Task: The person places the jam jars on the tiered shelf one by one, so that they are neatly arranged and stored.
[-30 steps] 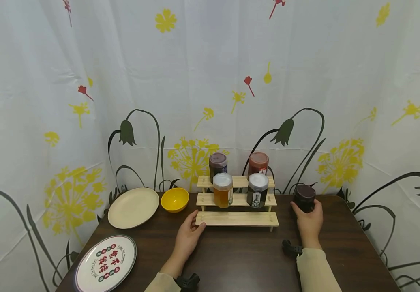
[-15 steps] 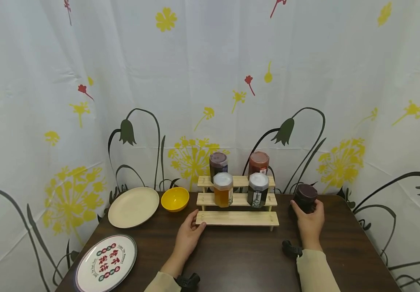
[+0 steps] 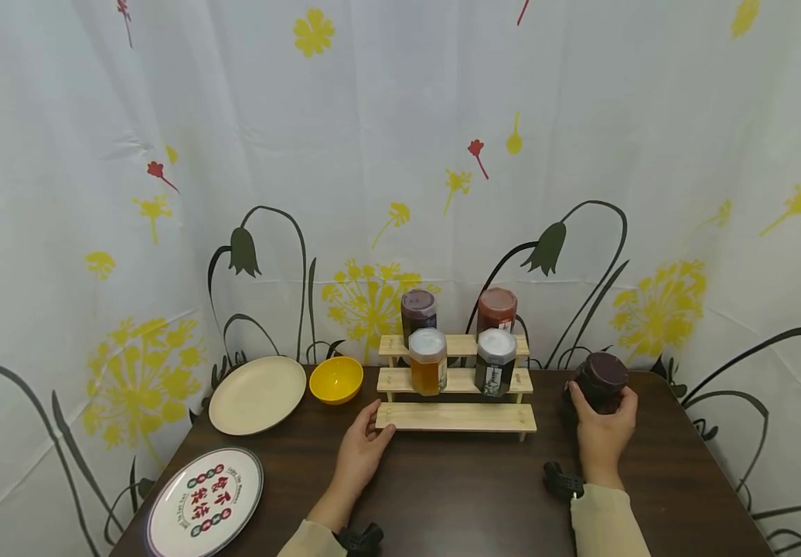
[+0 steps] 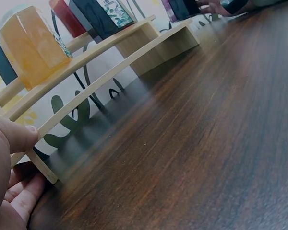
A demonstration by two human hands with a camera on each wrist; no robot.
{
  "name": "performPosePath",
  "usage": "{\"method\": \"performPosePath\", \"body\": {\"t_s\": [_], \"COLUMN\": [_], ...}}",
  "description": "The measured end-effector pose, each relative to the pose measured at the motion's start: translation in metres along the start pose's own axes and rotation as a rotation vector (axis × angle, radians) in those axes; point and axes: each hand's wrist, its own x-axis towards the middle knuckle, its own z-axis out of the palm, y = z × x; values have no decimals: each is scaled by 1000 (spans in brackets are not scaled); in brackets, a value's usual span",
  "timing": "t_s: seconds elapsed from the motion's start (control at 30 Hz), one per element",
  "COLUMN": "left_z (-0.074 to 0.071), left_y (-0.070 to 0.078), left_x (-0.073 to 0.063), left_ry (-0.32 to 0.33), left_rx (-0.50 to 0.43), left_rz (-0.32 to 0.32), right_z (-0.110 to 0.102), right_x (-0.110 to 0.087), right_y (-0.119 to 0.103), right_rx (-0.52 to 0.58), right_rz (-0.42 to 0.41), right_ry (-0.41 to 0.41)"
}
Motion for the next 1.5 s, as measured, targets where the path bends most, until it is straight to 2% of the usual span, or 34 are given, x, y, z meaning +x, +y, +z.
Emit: {"method": "performPosePath", "body": {"t_s": [0.17, 0.3, 0.4, 0.53, 0.63, 0.77, 0.87, 1.07, 1.13, 1.3, 1.5], "left_z": [-1, 0, 0, 0, 0, -1, -1, 0, 0, 0, -1], "left_y": [1, 0, 0, -1, 0, 1, 2, 2, 3, 2, 1], "left_x": [1, -1, -1, 0, 0, 0, 0, 0, 0, 0, 1], "left_ry": [7, -1, -2, -1, 1, 2, 1, 1, 0, -2, -9], "left_rx": [5, 2, 2, 6, 4, 5, 8, 10, 10, 10, 10], "left_rz": [8, -3, -5, 4, -1, -1, -1, -9, -9, -12, -7], "right_z": [1, -1, -3, -3, 0, 4, 8, 16, 18, 23, 39], "right_x": [0, 3, 6, 8, 8, 4, -2, -15, -20, -35, -55], "right_y": [-13, -28, -40, -61, -80, -107, -127, -163, -174, -192, -194], "right_rx": [138, 153, 78, -79, -190, -265, -294, -351, -381, -490, -561], "right_rz": [-4, -34, -77, -145, -212, -277, -276, -187, -185, -231, -236], "right_ry": [4, -37, -82, -130, -137, -138, -148, -180, -204, -304, -454]}}
